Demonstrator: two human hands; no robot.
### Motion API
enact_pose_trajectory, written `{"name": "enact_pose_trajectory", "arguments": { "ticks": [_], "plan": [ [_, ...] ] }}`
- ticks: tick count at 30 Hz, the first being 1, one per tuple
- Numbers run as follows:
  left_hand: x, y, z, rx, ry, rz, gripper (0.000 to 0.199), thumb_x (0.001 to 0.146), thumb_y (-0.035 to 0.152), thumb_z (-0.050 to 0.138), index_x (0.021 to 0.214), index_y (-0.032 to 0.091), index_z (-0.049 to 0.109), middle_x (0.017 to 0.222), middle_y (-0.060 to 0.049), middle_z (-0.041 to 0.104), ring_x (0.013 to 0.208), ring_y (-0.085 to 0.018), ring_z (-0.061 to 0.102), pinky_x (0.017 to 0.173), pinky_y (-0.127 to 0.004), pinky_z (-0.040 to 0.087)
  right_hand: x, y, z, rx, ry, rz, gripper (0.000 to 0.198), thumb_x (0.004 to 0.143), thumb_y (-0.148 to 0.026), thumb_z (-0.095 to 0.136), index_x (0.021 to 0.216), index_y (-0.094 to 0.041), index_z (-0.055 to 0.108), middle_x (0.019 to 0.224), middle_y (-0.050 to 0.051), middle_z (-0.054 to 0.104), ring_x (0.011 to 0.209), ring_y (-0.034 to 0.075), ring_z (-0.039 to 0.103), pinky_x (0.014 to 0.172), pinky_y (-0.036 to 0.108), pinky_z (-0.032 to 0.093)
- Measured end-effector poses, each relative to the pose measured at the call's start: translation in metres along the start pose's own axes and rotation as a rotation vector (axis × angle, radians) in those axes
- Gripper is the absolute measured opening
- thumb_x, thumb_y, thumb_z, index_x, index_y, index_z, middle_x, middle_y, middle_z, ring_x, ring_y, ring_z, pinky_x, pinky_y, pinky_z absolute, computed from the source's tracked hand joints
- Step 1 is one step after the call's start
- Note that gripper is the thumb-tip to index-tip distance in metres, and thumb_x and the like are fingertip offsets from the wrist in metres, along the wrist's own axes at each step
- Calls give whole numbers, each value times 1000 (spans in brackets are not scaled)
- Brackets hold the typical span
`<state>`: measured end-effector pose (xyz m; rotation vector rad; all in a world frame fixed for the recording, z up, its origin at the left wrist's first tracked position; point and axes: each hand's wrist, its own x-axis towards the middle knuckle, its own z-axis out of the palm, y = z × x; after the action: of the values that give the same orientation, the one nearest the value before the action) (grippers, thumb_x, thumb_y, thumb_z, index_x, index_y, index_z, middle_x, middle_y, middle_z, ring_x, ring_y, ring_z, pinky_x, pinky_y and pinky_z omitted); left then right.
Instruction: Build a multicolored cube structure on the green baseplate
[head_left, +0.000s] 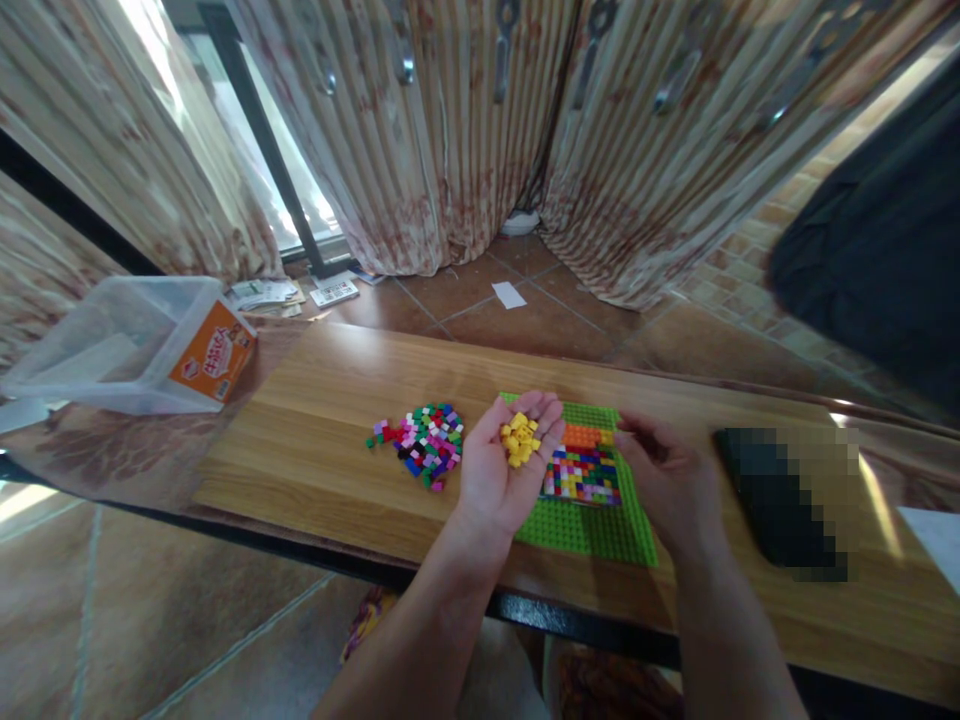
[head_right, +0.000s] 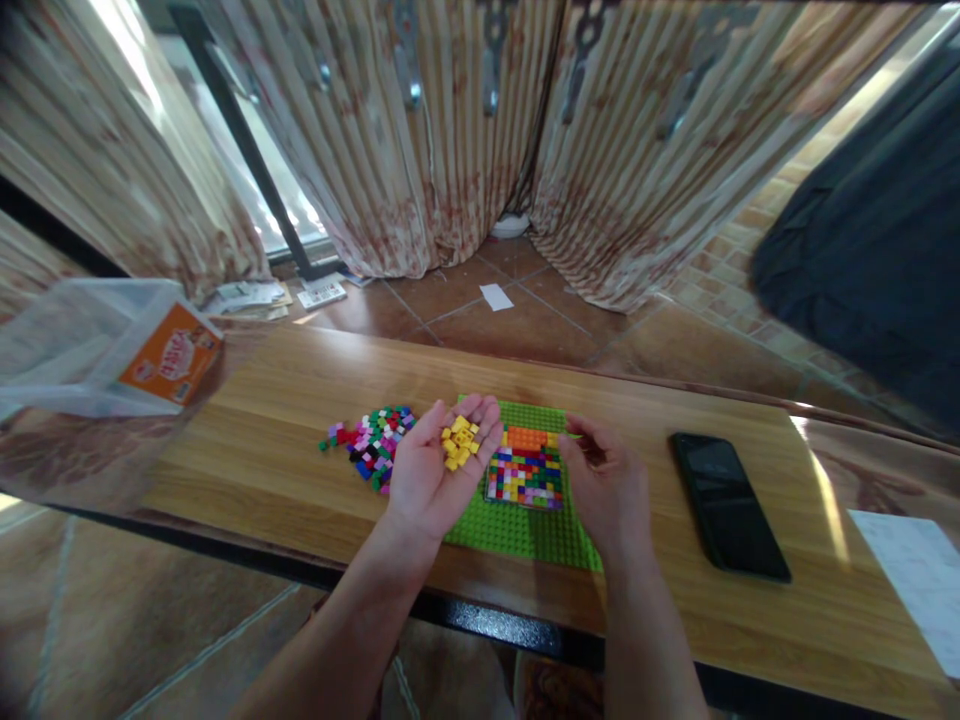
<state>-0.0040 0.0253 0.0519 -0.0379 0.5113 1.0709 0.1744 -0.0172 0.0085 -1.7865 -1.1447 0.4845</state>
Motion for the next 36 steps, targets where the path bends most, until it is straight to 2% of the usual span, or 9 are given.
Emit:
{"name": "enact_pose_trajectory", "arguments": {
  "ticks": [4,9,14,20,23,25,27,32,36],
  "plan": [
    [0,0,0,7,6,-3,29,91,29,50,85,9,69,95,-15,71,101,-22,67,96,-34,50,1,-2,8,113,0,114,42,78,-46,64,106,-15,71,94,10,75,80,21,69,75,39,56],
    [-1,-1,0,21,4,-10,29,90,30,51,85,8,70,97,-15,71,102,-23,67,96,-35,49,2,-8,14,123,35,111,36,74,-44,67,95,-16,75,90,9,76,82,23,70,82,42,56],
    [-2,-3,1,26,-12,-26,31,91,31,50,84,8,70,93,-14,72,95,-21,68,95,-34,49,2,-10,16,96,37,94,32,75,-43,67,87,-16,76,85,8,76,78,22,70,78,38,56],
    [-3,-6,2,39,-33,-57,33,92,32,48,86,8,69,97,-15,71,99,-22,67,95,-34,49,1,-2,16,60,4,63,32,79,-43,63,92,-16,75,90,8,75,82,22,69,81,38,54],
    [-5,-8,2,43,-53,-85,35,92,34,47,89,8,69,103,-16,70,104,-24,66,95,-35,48,-3,-6,13,-5,59,-36,33,84,-43,58,95,-17,74,93,8,74,81,21,68,77,37,54],
    [-5,-10,2,41,-79,-110,37,93,37,46,92,9,69,107,-17,70,107,-24,65,96,-35,48,-7,-17,10,-38,146,-162,30,86,-41,56,96,-18,73,94,8,72,82,20,66,74,35,54],
    [-5,-12,3,39,-113,-132,40,93,39,44,95,9,70,109,-16,69,106,-24,65,96,-35,48,-12,-31,7,-28,188,-305,24,88,-36,56,95,-20,72,97,7,70,87,20,65,77,35,53],
    [-5,-15,4,70,-127,-170,47,97,40,35,95,10,70,98,-13,70,95,-18,66,89,-27,49,-22,-55,8,-132,-4,-550,19,89,-27,58,103,-26,71,110,6,66,105,22,60,93,42,48],
    [-6,-16,5,83,-129,-200,49,98,40,32,95,9,70,99,-14,70,98,-17,66,81,-22,49,-23,-55,12,-230,-18,-588,18,89,-27,58,102,-26,71,111,8,64,102,23,57,90,45,48]
  ]
}}
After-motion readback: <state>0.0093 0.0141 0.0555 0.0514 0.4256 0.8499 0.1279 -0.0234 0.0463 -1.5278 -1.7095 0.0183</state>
